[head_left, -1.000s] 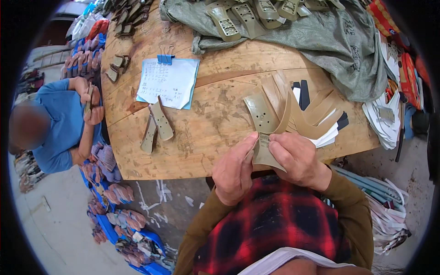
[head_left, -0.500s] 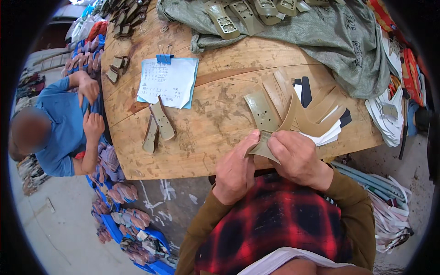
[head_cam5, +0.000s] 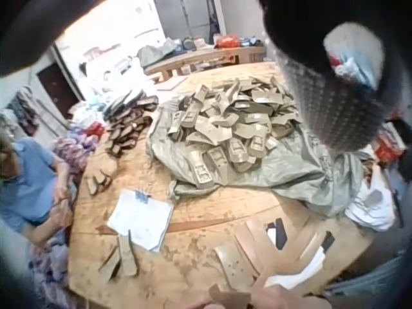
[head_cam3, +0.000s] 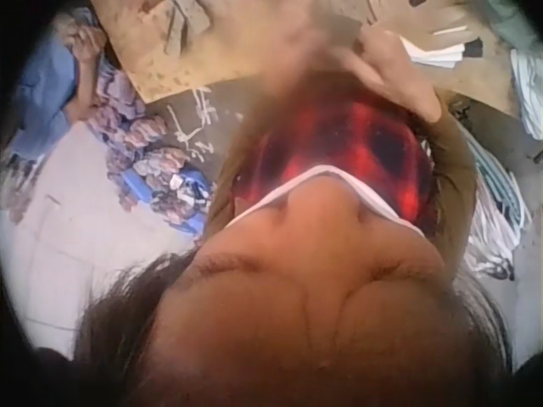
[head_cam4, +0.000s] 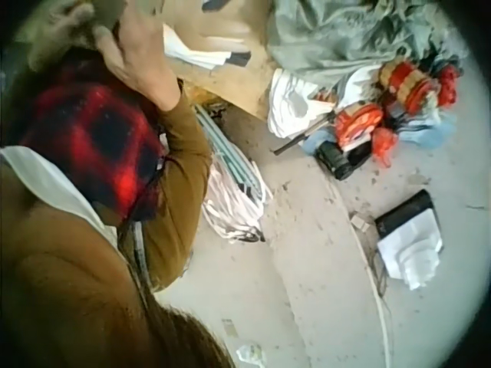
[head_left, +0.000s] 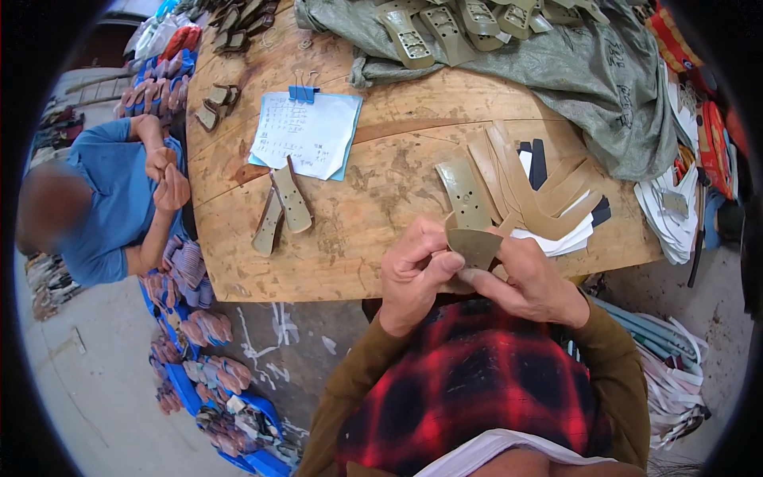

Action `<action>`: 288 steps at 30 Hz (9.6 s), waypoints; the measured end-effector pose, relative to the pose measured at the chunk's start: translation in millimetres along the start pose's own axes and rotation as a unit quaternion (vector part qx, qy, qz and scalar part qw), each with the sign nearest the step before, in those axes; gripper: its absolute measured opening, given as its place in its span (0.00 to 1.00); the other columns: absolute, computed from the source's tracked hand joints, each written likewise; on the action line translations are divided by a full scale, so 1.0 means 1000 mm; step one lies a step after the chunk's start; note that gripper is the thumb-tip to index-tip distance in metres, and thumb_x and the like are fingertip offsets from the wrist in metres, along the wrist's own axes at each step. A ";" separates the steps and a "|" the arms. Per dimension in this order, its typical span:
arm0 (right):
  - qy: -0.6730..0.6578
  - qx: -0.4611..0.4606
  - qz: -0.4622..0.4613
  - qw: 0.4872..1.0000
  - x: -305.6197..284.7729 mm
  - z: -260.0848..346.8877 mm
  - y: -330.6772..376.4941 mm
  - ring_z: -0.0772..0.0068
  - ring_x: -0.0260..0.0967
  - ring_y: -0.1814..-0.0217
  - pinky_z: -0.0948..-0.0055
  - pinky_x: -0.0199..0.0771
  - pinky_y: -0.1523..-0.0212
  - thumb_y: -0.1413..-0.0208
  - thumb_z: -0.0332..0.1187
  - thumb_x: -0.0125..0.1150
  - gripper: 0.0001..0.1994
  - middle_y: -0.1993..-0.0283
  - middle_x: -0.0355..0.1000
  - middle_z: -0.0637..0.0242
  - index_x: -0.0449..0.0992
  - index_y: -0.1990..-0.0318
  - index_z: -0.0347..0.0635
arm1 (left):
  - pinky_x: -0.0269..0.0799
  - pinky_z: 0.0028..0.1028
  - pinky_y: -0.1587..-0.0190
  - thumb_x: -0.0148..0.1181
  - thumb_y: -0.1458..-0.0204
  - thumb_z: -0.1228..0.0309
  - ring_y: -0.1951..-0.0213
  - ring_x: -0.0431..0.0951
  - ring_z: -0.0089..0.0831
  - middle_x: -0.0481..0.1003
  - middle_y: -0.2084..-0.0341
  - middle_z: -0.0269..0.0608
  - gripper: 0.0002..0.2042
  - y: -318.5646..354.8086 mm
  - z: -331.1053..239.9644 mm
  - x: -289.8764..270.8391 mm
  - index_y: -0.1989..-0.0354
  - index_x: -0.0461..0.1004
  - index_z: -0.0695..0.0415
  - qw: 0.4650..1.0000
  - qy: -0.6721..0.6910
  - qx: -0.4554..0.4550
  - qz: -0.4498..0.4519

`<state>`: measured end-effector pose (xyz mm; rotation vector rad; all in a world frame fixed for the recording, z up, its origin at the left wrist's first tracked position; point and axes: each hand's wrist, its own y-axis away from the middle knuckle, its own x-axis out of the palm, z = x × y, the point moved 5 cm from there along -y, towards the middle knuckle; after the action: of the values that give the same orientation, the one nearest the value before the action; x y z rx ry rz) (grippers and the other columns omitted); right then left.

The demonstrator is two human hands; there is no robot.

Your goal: The person assembles shoe parts by hand at a wooden workbench. They pick up a green leather-like piece and a white paper insert, align them, and press them together. The person repeats this process for multiple units, stacking the finished assemblies on the table.

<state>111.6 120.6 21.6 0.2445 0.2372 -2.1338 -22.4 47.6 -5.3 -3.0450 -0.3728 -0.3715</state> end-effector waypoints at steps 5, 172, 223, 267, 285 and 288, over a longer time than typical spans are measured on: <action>-0.046 0.034 0.026 0.998 0.006 0.002 -0.001 0.58 0.69 0.78 0.63 0.69 0.72 0.44 0.29 0.59 0.27 0.66 0.73 0.52 0.64 0.36 0.37 | 0.64 0.26 0.55 0.57 0.40 0.71 0.59 0.69 0.26 0.69 0.62 0.36 0.09 0.000 0.000 -0.007 0.59 0.77 0.65 0.979 0.180 -0.090 -0.019; -0.257 0.203 -0.200 0.923 0.038 -0.007 -0.004 0.73 0.74 0.52 0.72 0.72 0.48 0.32 0.32 0.42 0.17 0.54 0.78 0.59 0.74 0.48 0.28 | 0.75 0.37 0.56 0.62 0.58 0.79 0.53 0.75 0.46 0.69 0.48 0.49 0.15 0.025 0.006 -0.015 0.60 0.68 0.59 0.820 -0.541 0.176 -0.067; -0.504 0.412 0.113 0.750 0.082 -0.019 0.016 0.82 0.63 0.83 0.83 0.65 0.78 0.32 0.44 0.50 0.19 0.77 0.70 0.70 0.75 0.65 0.35 | 0.78 0.47 0.49 0.63 0.57 0.85 0.53 0.77 0.41 0.72 0.57 0.43 0.10 0.038 -0.007 -0.038 0.68 0.71 0.60 0.761 -0.506 0.406 0.001; 0.096 0.139 -0.269 0.948 -0.092 -0.006 0.046 0.77 0.69 0.67 0.75 0.69 0.66 0.42 0.26 0.62 0.04 0.67 0.70 0.67 0.73 0.63 0.37 | 0.66 0.36 0.47 0.65 0.50 0.59 0.48 0.71 0.45 0.72 0.50 0.46 0.25 -0.018 0.018 0.041 0.45 0.71 0.58 0.890 -0.409 0.201 0.024; 0.350 0.111 0.050 0.929 -0.013 -0.039 -0.141 0.53 0.72 0.66 0.63 0.70 0.64 0.45 0.44 0.64 0.17 0.69 0.73 0.55 0.75 0.60 0.36 | 0.80 0.37 0.51 0.43 0.32 0.66 0.44 0.73 0.36 0.67 0.41 0.48 0.17 0.034 -0.016 -0.072 0.42 0.65 0.64 0.950 0.261 -0.084 -0.151; 0.385 0.097 0.086 0.914 0.018 -0.047 -0.156 0.46 0.72 0.64 0.54 0.69 0.63 0.48 0.51 0.64 0.23 0.73 0.73 0.50 0.72 0.65 0.36 | 0.75 0.41 0.43 0.43 0.33 0.68 0.42 0.72 0.37 0.66 0.40 0.49 0.17 0.044 -0.024 -0.087 0.41 0.64 0.64 0.909 0.354 -0.087 -0.203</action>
<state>-25.3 202.2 -16.5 1.1848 0.4348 -1.7893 -99.3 -16.9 -4.2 -2.6837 -0.9380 -1.5308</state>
